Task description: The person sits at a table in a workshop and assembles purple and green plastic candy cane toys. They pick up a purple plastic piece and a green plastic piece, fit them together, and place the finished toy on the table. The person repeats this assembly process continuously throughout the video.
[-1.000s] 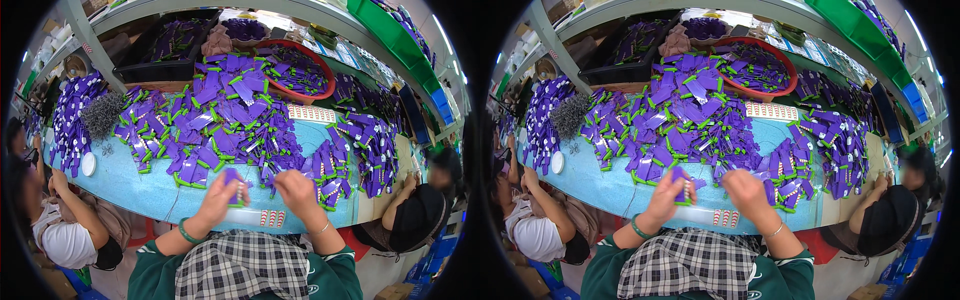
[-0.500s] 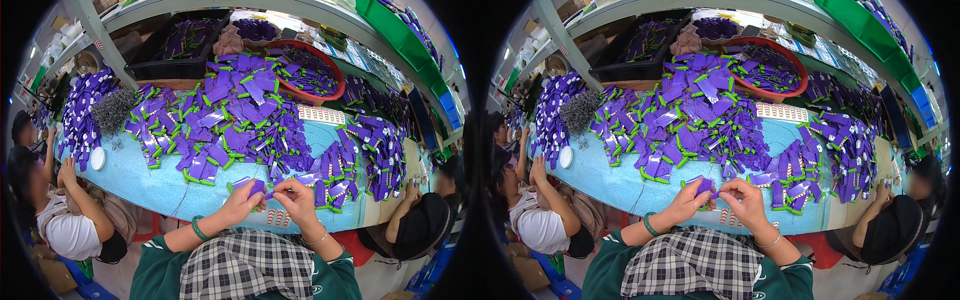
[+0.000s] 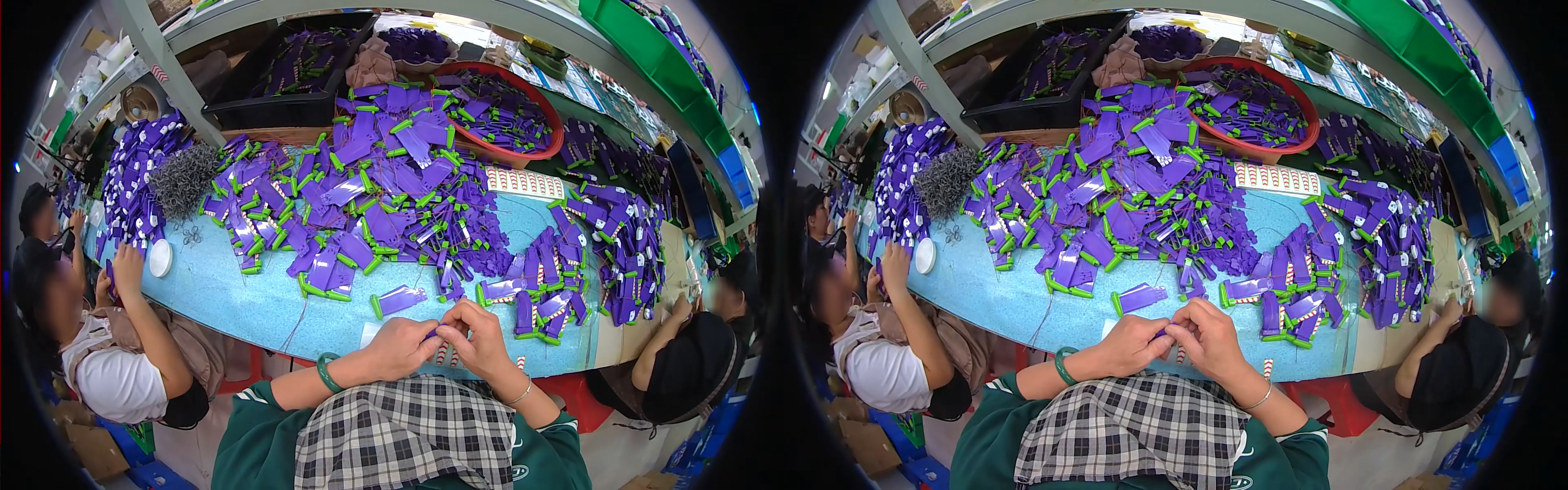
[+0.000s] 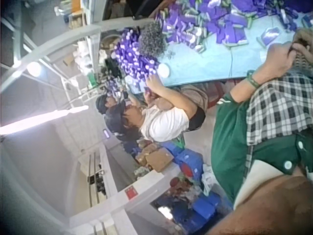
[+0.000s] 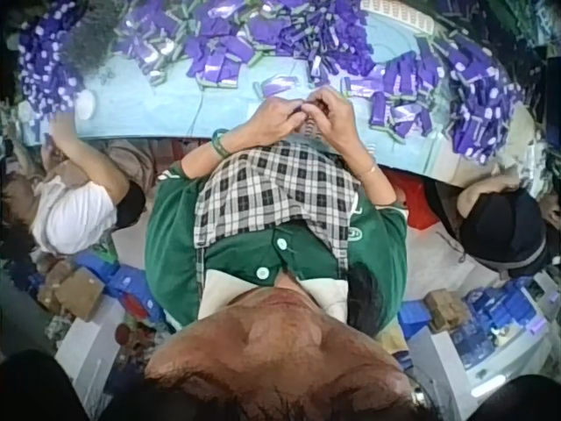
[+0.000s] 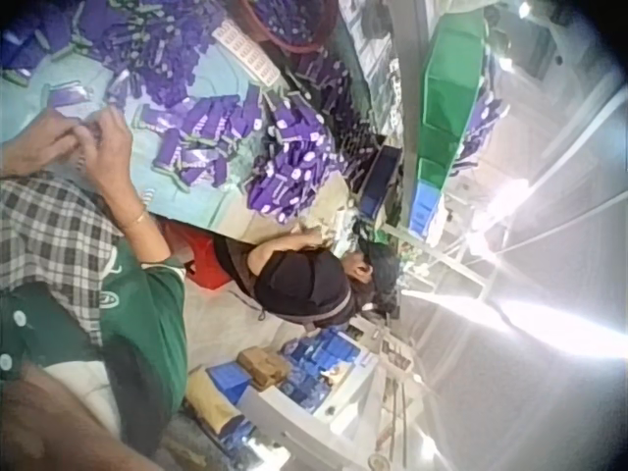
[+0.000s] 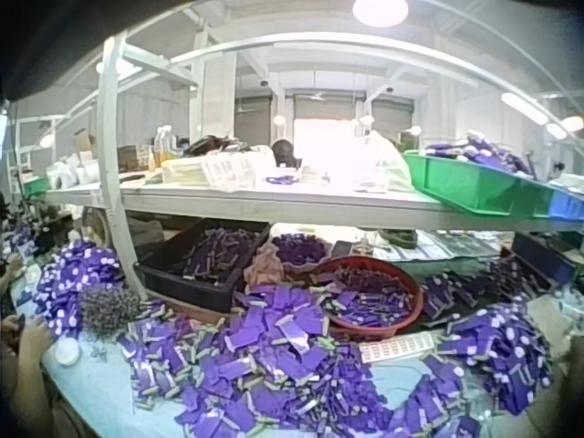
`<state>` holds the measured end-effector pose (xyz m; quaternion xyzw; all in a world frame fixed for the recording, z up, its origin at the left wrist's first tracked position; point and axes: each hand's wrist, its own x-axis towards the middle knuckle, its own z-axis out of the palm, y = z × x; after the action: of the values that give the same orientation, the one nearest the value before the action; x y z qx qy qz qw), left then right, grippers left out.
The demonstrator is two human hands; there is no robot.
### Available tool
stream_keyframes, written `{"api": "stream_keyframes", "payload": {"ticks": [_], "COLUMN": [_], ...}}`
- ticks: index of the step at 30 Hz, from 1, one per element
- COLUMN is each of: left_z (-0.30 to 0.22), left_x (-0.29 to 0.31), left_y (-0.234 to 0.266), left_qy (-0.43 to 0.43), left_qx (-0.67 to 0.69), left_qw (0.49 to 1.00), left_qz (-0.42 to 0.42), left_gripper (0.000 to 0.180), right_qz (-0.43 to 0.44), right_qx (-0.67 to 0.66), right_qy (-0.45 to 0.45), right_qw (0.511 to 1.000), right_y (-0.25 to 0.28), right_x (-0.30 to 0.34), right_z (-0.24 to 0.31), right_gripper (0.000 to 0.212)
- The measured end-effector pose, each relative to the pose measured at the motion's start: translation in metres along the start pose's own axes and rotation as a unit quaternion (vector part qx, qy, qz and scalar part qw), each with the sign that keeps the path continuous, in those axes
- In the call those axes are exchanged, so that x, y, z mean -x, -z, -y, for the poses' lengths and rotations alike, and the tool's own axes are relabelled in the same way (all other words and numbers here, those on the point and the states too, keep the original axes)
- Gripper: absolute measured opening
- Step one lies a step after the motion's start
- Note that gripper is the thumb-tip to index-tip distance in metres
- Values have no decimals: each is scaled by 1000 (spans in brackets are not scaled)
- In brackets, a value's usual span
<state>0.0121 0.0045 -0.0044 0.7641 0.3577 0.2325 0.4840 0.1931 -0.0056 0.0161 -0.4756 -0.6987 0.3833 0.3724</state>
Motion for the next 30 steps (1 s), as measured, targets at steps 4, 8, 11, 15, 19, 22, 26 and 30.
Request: {"api": "stream_keyframes", "payload": {"ticks": [4, 8, 11, 15, 19, 22, 26, 30], "left_z": [-9, -7, -5, 25, 33, 19, 4, 17], "left_x": [-2, -7, -10, -9, -5, 0, 17, 17], "left_y": [3, 10, 31, 27, 29, 46, 39, 7], "left_qy": [50, 14, -9, 2, 13, -40, 29, 118], "left_qx": [78, -73, -312, -489, -480, -336, 114, 304], "left_qw": [995, 997, 948, 868, 869, 916, 977, 945], "left_qz": [33, -3, -64, -86, -115, -218, -177, -22], "left_gripper": [23, 31, 38, 24, 19, 16, 15, 21], "right_qz": [11, 33, -21, -122, 65, 112, 63, 39], "right_qx": [6, 36, 122, 554, 354, 339, 295, 271], "right_qy": [-37, -34, -85, 50, 80, 80, 60, 70], "right_qw": [999, 998, 989, 822, 929, 931, 951, 959], "right_y": [-1, 45, 120, 143, 72, 13, -12, -22], "right_x": [2, -7, -21, -26, 5, 22, 26, 25], "right_z": [1, -13, -18, -11, -18, -8, -20, -32], "right_gripper": [13, 9, 9, 20, 28, 22, 14, 12]}}
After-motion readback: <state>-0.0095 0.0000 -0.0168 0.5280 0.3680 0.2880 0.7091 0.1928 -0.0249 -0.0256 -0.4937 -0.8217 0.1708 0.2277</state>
